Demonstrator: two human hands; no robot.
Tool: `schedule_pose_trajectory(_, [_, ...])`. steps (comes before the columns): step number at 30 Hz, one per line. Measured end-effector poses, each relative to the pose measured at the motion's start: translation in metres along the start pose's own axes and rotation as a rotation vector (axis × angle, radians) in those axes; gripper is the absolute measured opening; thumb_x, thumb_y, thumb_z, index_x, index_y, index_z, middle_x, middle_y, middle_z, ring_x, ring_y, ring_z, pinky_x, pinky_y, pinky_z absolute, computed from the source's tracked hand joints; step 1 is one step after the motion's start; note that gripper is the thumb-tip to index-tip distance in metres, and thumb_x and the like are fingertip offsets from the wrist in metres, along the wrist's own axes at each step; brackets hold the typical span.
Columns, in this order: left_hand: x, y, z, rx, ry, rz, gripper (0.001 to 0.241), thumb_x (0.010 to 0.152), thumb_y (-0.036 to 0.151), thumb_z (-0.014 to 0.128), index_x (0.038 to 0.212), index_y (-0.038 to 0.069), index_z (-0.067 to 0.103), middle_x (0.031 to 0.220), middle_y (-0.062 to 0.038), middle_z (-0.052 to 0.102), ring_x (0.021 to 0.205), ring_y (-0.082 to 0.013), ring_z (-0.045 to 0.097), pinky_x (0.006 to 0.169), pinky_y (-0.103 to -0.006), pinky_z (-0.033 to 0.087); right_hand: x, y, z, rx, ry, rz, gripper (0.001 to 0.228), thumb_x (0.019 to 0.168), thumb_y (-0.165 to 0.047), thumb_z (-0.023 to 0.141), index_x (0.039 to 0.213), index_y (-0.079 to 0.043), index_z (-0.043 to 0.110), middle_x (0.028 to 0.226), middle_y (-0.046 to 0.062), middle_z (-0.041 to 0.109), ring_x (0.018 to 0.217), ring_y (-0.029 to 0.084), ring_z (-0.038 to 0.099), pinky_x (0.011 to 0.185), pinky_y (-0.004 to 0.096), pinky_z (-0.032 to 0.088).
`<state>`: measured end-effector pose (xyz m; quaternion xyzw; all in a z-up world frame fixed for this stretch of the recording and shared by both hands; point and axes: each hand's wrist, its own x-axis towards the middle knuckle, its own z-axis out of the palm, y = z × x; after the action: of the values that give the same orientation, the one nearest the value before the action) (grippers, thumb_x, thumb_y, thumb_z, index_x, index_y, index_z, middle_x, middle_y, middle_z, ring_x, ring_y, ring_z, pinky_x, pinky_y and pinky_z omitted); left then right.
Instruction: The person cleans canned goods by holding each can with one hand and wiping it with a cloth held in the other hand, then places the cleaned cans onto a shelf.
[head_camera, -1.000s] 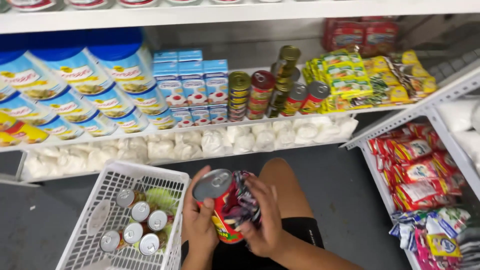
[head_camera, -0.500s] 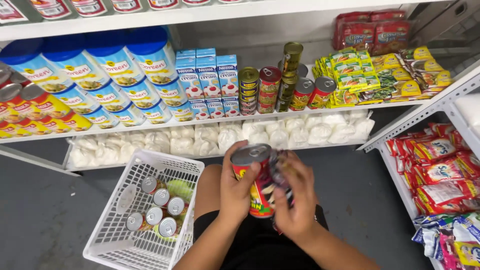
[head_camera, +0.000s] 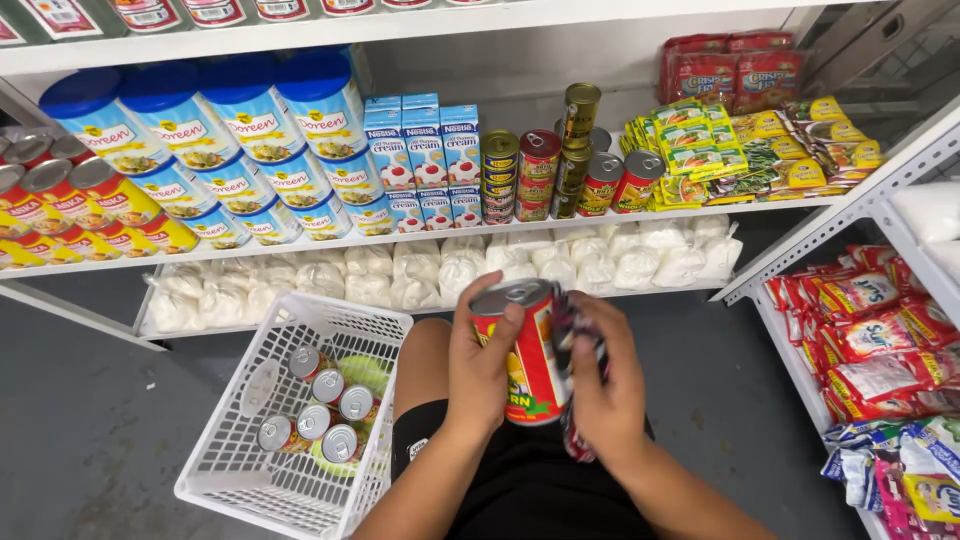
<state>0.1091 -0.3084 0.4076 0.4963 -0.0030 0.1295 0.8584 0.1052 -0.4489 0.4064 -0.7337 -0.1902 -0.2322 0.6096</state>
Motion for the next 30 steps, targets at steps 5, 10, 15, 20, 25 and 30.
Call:
schedule_pose_trajectory(5, [-0.012,0.004,-0.003,0.122,0.053,0.132,0.055,0.097,0.027,0.072,0.141,0.004,0.047,0.119,-0.012,0.067,0.109,-0.0177,0.063,0.098,-0.0299,0.050,-0.003,-0.031,-0.002,-0.365,-0.074,-0.501,0.028,0.101,-0.014,0.062,0.127,-0.005,0.061,0.132,0.020,0.060,0.119,0.034,0.058,0.106,0.040,0.045])
schedule_pose_trajectory(10, [-0.026,0.004,-0.006,0.036,-0.095,-0.001,0.056,0.097,0.027,0.071,0.143,0.003,0.049,0.121,-0.012,0.066,0.111,-0.0166,0.062,0.101,-0.0295,0.049,0.008,-0.009,-0.009,0.057,-0.053,-0.050,0.027,0.108,-0.007,0.052,0.134,0.000,0.056,0.136,0.018,0.060,0.125,0.028,0.059,0.111,0.036,0.044])
schedule_pose_trajectory(15, [-0.017,0.015,-0.003,-0.131,0.014,0.033,0.061,0.094,0.029,0.073,0.142,0.001,0.047,0.120,-0.014,0.066,0.110,-0.0199,0.062,0.099,-0.0333,0.050,-0.015,0.004,-0.004,0.073,-0.064,0.080,0.028,0.107,-0.008,0.053,0.134,-0.001,0.058,0.127,0.016,0.064,0.117,0.024,0.059,0.104,0.034,0.046])
schedule_pose_trajectory(20, [-0.019,0.016,-0.004,0.257,0.099,0.149,0.063,0.093,0.030,0.073,0.143,0.003,0.045,0.123,-0.012,0.066,0.113,-0.0179,0.063,0.101,-0.0302,0.049,-0.014,-0.039,-0.004,-0.414,-0.107,-0.578,0.030,0.100,-0.015,0.060,0.129,-0.009,0.059,0.130,0.016,0.059,0.116,0.030,0.055,0.105,0.036,0.044])
schedule_pose_trajectory(25, [-0.025,0.011,-0.006,0.113,-0.111,0.081,0.060,0.098,0.030,0.070,0.145,0.002,0.045,0.123,-0.014,0.066,0.114,-0.0179,0.062,0.103,-0.0302,0.048,0.003,-0.015,-0.011,-0.058,-0.033,-0.155,0.027,0.105,-0.004,0.055,0.132,-0.002,0.056,0.137,0.017,0.060,0.127,0.027,0.060,0.111,0.034,0.045])
schedule_pose_trajectory(30, [-0.023,0.017,-0.005,-0.141,-0.045,0.024,0.058,0.097,0.027,0.069,0.144,0.001,0.046,0.122,-0.014,0.066,0.111,-0.0184,0.062,0.101,-0.0327,0.049,-0.014,-0.004,-0.007,0.091,-0.055,0.074,0.028,0.105,-0.004,0.054,0.132,-0.001,0.059,0.129,0.018,0.064,0.121,0.027,0.061,0.107,0.034,0.045])
